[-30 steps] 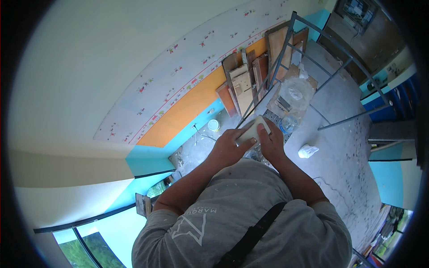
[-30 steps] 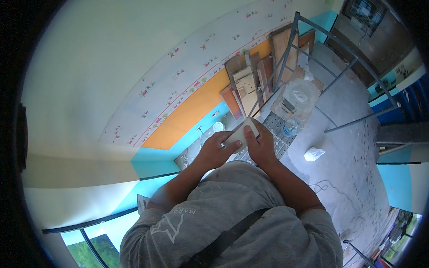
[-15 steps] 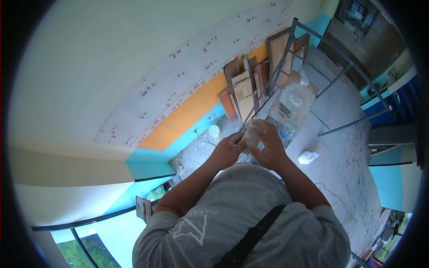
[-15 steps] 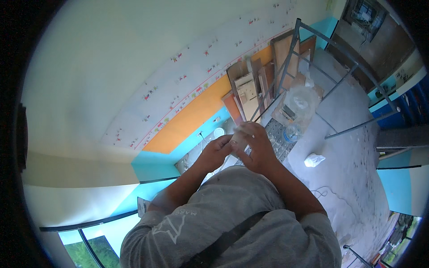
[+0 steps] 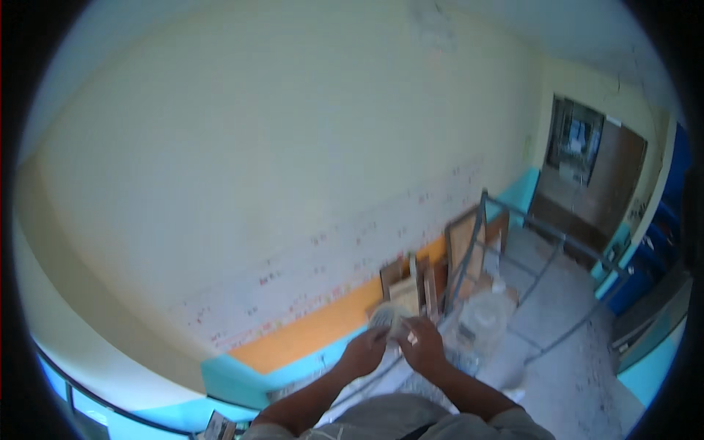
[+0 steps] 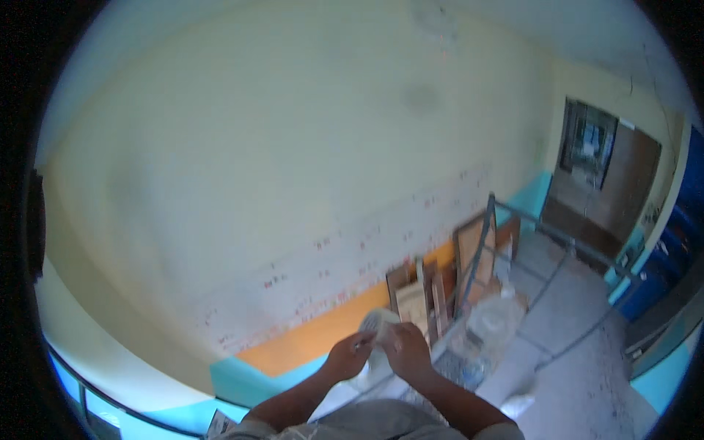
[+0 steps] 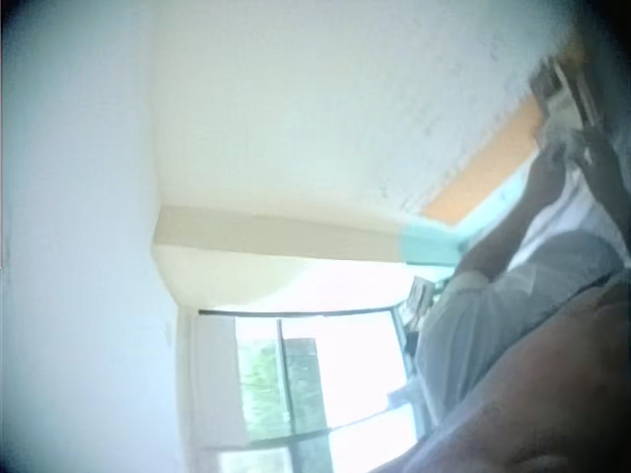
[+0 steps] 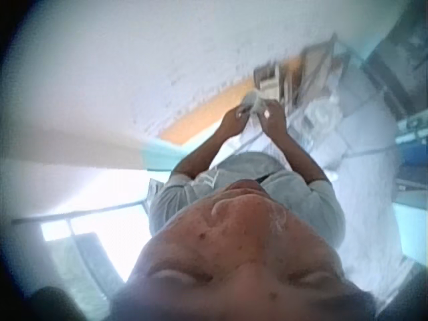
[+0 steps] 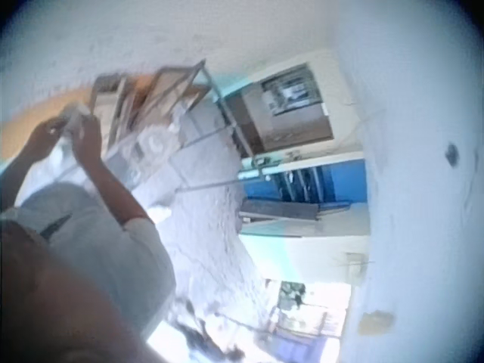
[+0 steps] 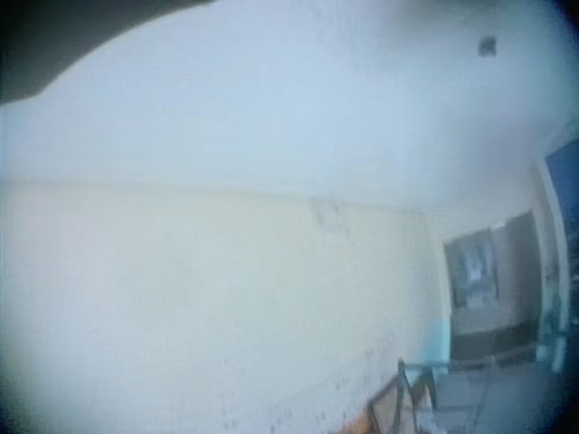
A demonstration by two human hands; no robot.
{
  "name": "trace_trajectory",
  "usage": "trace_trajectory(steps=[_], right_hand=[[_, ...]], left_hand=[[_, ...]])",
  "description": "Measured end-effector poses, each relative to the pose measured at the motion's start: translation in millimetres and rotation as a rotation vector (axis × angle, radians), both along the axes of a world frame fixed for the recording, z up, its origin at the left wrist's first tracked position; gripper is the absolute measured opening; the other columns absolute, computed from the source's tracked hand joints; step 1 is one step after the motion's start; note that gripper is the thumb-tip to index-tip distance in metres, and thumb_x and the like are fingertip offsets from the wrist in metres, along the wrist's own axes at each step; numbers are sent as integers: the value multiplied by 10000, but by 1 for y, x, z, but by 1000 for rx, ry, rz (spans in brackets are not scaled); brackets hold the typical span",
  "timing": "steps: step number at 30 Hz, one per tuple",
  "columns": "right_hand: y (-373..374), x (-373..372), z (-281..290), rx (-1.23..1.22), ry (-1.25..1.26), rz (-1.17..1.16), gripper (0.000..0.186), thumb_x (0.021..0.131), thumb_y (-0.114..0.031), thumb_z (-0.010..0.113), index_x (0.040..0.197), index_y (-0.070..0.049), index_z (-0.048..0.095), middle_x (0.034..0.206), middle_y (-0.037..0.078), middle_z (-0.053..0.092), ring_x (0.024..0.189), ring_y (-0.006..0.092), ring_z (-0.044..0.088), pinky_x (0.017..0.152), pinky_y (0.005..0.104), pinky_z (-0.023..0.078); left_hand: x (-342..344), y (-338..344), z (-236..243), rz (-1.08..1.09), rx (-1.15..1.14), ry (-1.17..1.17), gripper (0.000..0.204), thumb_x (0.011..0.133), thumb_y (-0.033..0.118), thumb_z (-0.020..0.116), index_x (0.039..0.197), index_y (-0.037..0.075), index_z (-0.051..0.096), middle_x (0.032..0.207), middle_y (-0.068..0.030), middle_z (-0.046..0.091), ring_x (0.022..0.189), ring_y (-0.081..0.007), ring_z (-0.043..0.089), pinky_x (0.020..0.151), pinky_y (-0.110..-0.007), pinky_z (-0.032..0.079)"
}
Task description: The person cuts pieces of mesh tape using a putty knife, presses the tape along cracks on the ceiling by hand, and scrapes the ceiling with the putty knife.
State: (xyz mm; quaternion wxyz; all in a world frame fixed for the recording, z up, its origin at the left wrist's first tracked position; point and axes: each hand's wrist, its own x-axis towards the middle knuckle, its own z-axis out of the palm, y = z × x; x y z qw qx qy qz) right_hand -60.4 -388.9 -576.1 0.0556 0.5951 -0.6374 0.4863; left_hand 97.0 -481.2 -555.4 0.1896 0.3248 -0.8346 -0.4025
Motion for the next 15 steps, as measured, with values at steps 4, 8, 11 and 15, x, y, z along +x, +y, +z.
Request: trace_trajectory(steps=[4, 8, 11, 15], right_hand=[[-16, -12, 55, 35, -224, 150, 508, 738, -186, 843, 1172, -9, 647, 979, 180, 629, 933, 256, 645, 798, 349, 536], [-35, -24, 122, 113, -272, 231, 374, 825, -261, 747, 1114, -29, 700, 950, 146, 657, 882, 253, 675, 793, 343, 544], [-50, -35, 178, -5, -314, 320, 241, 827, -194, 751, 984, -15, 709, 939, 120, 661, 896, 210, 682, 813, 320, 555], [-61, -33, 275, -220, -159, 477, 80, 845, -62, 720, 886, -30, 661, 925, 78, 672, 875, 150, 660, 789, 290, 545]], left_hand=[[6, -12, 32, 8, -221, 105, 401, 953, 261, 550, 1271, 24, 607, 1231, -214, 642, 1165, -346, 609, 1010, -406, 467], [15, -10, 91, 42, -383, 158, 450, 929, 276, 631, 1298, 23, 580, 1267, -206, 623, 1189, -359, 594, 1017, -423, 463], [20, -10, 149, 58, -691, 100, 509, 887, 245, 680, 1324, 25, 540, 1208, -204, 628, 1184, -359, 576, 999, -434, 469], [32, -12, 230, 162, -1095, -2, 563, 842, 255, 724, 1340, 79, 527, 1178, -143, 616, 1171, -301, 559, 1051, -519, 381]])
